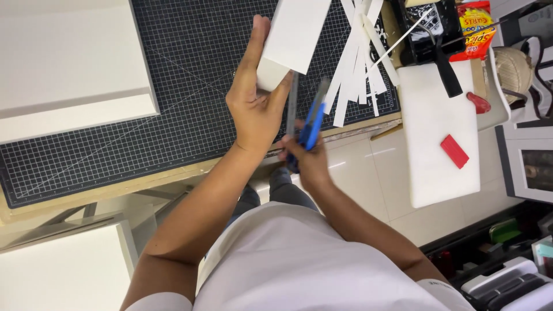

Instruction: Cutting and applying adhesive strips to the edges of a white foam board box structure.

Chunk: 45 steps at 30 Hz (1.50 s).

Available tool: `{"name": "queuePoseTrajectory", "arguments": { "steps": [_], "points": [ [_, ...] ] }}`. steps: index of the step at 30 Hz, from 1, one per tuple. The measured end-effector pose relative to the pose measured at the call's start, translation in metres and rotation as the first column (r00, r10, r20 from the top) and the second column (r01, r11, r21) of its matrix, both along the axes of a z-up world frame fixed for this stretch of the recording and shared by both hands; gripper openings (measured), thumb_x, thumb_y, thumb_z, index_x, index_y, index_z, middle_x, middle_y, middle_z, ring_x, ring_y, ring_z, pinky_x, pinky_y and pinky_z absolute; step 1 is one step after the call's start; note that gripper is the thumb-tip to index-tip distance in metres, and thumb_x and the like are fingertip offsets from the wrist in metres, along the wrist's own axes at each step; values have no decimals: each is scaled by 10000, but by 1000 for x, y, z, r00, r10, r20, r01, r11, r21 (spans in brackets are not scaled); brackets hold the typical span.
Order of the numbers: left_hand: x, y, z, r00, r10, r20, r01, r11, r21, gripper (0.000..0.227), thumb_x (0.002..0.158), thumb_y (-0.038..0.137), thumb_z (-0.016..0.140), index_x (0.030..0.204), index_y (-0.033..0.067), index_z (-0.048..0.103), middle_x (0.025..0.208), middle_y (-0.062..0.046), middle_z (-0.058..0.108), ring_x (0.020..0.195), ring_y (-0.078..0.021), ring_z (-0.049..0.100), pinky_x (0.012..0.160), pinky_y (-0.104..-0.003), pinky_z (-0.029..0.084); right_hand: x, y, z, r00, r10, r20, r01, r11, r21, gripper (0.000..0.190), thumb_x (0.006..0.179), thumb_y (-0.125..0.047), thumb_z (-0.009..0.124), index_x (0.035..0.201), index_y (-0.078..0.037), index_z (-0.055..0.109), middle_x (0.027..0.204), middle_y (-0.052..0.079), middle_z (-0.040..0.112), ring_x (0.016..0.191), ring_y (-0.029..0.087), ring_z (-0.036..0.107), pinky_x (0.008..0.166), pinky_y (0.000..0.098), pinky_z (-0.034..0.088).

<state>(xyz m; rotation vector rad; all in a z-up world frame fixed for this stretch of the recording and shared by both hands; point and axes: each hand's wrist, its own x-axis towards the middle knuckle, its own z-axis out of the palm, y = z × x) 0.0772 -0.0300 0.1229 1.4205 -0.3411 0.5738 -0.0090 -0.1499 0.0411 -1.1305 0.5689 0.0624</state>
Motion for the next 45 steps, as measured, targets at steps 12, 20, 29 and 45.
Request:
{"name": "queuePoseTrajectory", "arguments": {
  "steps": [12, 20, 29, 45],
  "points": [
    [13, 19, -96, 960, 169, -223, -89, 941, 327, 504, 1030, 171, 695, 1474, 53, 485, 1376, -133, 625, 1302, -301, 628, 1066, -423, 558, -30, 33, -71, 978, 179, -111, -181, 983, -8, 378, 965, -164, 697, 1211, -71, 426, 924, 218, 731, 763, 318, 733, 727, 426, 630],
    [16, 30, -165, 933, 224, -283, -40, 843, 536, 507, 929, 110, 801, 1357, -15, 562, 1225, -149, 602, 1174, -329, 603, 995, -489, 497, 37, -30, -47, 999, 5, -38, -19, 922, -387, 277, 935, -161, 759, 1110, -68, 566, 873, 133, 726, 764, 267, 780, 681, 375, 672],
    [14, 28, -165, 876, 233, -422, 54, 822, 567, 666, 901, 180, 850, 1448, 9, 511, 1273, -118, 574, 1223, -316, 571, 1005, -480, 492, 227, -44, -101, 1000, 19, -2, -18, 926, -377, 284, 882, -81, 710, 1084, -63, 511, 892, 79, 720, 813, 217, 784, 726, 345, 733],
    [-29, -21, -63, 470, -30, -882, 634, 707, 314, 360, 981, 430, 598, 1197, 161, 699, 1050, -149, 766, 1044, -384, 713, 867, -486, 571, 254, -46, -62, 983, 107, -151, -159, 907, -390, 319, 888, -80, 666, 1148, 24, 512, 870, 172, 729, 725, 257, 785, 608, 328, 713]
  ]
}}
